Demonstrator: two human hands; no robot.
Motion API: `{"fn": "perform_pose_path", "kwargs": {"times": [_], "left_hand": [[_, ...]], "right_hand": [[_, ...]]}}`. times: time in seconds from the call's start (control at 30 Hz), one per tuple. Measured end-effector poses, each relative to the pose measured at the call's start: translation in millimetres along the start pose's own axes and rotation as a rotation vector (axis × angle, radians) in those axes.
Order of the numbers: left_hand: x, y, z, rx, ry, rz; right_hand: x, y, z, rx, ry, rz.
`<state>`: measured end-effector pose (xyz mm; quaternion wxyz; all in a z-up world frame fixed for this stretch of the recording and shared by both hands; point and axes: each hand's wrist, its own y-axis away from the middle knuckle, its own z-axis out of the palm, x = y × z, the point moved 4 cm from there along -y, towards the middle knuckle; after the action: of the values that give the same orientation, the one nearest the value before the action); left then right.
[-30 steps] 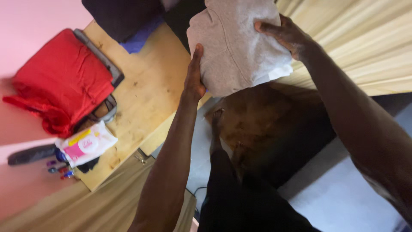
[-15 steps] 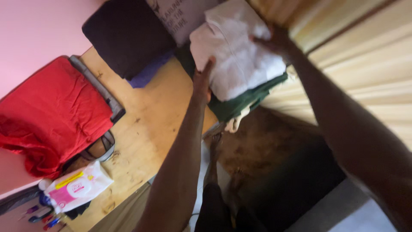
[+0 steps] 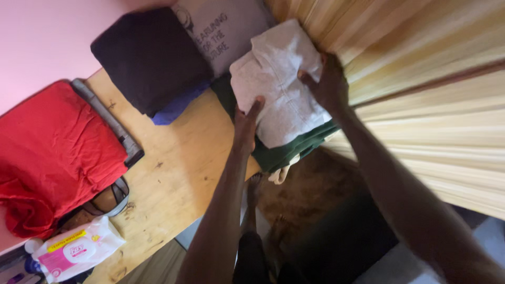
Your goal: The person picks up folded pieces of clothing from a bed and places them in stacks on a wooden shelf, then organizes small bottles and containers on the same shelf.
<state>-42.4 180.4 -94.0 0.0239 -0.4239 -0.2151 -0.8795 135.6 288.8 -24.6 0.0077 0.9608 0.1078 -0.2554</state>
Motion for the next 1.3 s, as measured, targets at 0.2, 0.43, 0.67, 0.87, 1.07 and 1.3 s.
{"fn": "perform_pose_path", "kwargs": {"times": [0.2,0.43,0.67,0.87,1.07,1.3], "left_hand": [[69.1,12.1,24.8,0.459,-1.082,0.582],[52.2,-41.8,56.7,0.137,-1.556,0.641],[35.6,-46.3,48.1,0.136,-1.500,0.638],[28.5,-53.6,43.1,0.162,-1.506,0.637],[27.0,-51.2,41.8,0.197,-1.510,0.682],[24.4,-50.6,45.1,0.273,-1.536,0.694]], "right_hand": [[-41.1,0.5,1.7,0.144,0.168,-0.328],[-38.8,-29.1,34.5,0.005,0.207,-0.390],[-31.6,-26.4,39.5,0.026,0.168,-0.431],[-31.1,-30.6,46.3,0.050,0.147,-0.462],[-38.8,-20.6,34.5,0.016,0.201,-0.430],[-29.8,39.7,13.0,0.089,0.249,-0.290]]}}
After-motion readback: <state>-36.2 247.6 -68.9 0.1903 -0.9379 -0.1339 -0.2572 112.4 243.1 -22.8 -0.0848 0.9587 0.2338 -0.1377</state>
